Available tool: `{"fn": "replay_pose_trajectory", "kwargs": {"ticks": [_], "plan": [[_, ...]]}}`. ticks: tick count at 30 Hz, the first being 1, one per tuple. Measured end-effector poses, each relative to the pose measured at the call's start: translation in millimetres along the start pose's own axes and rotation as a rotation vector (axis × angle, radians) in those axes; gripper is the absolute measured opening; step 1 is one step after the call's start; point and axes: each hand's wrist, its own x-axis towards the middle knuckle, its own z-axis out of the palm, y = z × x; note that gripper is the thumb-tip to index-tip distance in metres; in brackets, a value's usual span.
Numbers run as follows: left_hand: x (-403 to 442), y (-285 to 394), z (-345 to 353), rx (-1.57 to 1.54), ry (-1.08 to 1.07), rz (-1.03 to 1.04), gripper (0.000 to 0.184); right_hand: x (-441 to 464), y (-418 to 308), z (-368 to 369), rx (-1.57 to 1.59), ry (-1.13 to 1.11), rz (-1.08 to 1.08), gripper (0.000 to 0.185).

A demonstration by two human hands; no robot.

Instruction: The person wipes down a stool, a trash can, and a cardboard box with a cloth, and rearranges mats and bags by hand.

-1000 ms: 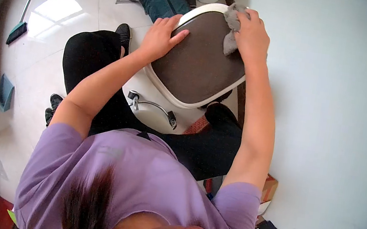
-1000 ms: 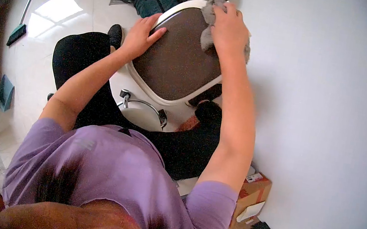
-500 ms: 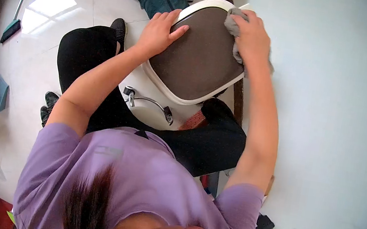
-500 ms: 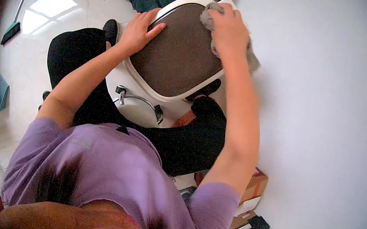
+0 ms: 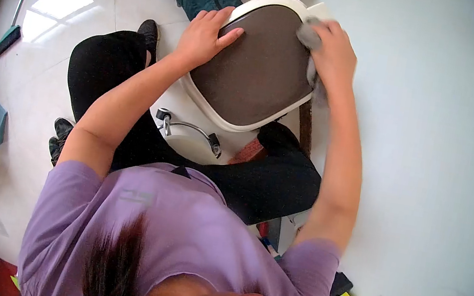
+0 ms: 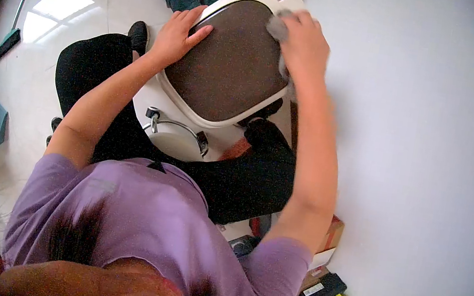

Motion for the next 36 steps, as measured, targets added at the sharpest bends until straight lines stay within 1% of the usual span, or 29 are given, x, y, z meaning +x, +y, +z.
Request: {"fn": "replay_pose_trajectory", "kwargs": {"ticks": [1, 5, 7, 9, 10, 12, 13, 14, 16, 18, 20, 22, 23, 25, 27, 28, 29, 31, 33, 34, 36], "plan": [[-0.3, 0.8, 0.1, 0.005, -0.003, 0.004, 0.053, 9.4, -7.0, 3.2, 0.015, 0.061, -0.026, 0.038], [0.6, 0.2, -0.4, 0.016, 0.005, 0.002, 0.052, 11.5, -6.2, 6.8, 0.000, 0.105, -0.019, 0.034], [0.2, 0.1, 0.8, 0.004, 0.003, -0.017, 0.051, -16.0, 12.5, -9.2, -0.025, -0.055, 0.051, 0.036], [1.5, 1.2, 1.3, 0.006, 0.015, 0.003, 0.052, -47.6, 32.5, -13.0, -0.009, -0.077, 0.114, 0.038], [1.5, 0.8, 3.1, -0.004, 0.017, -0.002, 0.052, -54.5, 35.7, -18.9, -0.017, -0.084, 0.111, 0.038], [3.1, -1.9, 4.8, 0.004, 0.015, 0.012, 0.052, -63.1, 40.3, -26.8, -0.016, -0.229, 0.236, 0.038], [2.3, -1.7, 4.7, 0.005, 0.016, 0.010, 0.052, -60.1, 40.9, -25.5, -0.024, -0.188, 0.171, 0.036], [1.9, -0.6, 4.2, 0.007, 0.009, 0.018, 0.052, -54.7, 39.8, -23.1, -0.019, -0.185, 0.180, 0.036], [1.7, -0.2, 1.8, 0.001, -0.003, 0.006, 0.052, -31.7, 23.8, -19.1, -0.066, -0.120, 0.099, 0.039], [2.4, -0.8, 2.3, 0.002, -0.010, 0.012, 0.052, -0.6, 9.1, 0.2, -0.027, 0.038, -0.032, 0.038], [3.7, -0.4, 1.7, 0.004, -0.019, 0.022, 0.052, 35.1, -17.1, 14.2, -0.045, 0.102, -0.059, 0.038], [4.1, 2.1, 0.2, 0.010, -0.024, 0.018, 0.051, 60.5, -41.0, 20.0, -0.016, 0.100, -0.094, 0.038], [4.8, 2.7, 0.3, 0.017, -0.031, 0.030, 0.051, 57.8, -40.4, 21.7, -0.011, 0.108, -0.082, 0.038], [5.2, 3.8, 0.5, 0.005, -0.011, 0.014, 0.051, 53.4, -45.4, 27.0, 0.091, 0.137, -0.243, 0.038], [7.1, 3.6, 1.8, -0.003, -0.016, 0.010, 0.051, 22.9, -27.9, 14.6, 0.194, 0.110, -0.173, 0.038], [8.0, 4.1, 4.9, -0.017, -0.023, 0.012, 0.051, 3.3, -13.4, 9.2, 0.153, 0.044, -0.070, 0.039], [9.1, 3.5, 10.1, -0.024, -0.004, 0.021, 0.056, -17.3, 1.8, 2.4, 0.107, -0.024, 0.032, 0.040], [9.1, 13.8, 16.3, -0.034, 0.010, -0.026, 0.058, -58.6, 33.3, -12.0, 0.061, -0.170, 0.297, 0.043], [11.3, 18.1, 24.1, -0.034, 0.031, -0.053, 0.064, -96.0, 53.9, -27.1, 0.198, -0.196, 0.467, 0.040], [14.3, 16.2, 27.8, -0.044, 0.028, -0.052, 0.064, -110.9, 58.9, -28.2, 0.191, -0.198, 0.472, 0.040], [22.0, 16.8, 37.5, 0.022, 0.080, -0.039, 0.064, -135.5, 63.6, -35.9, 0.909, 0.122, 0.924, 0.031]]}}
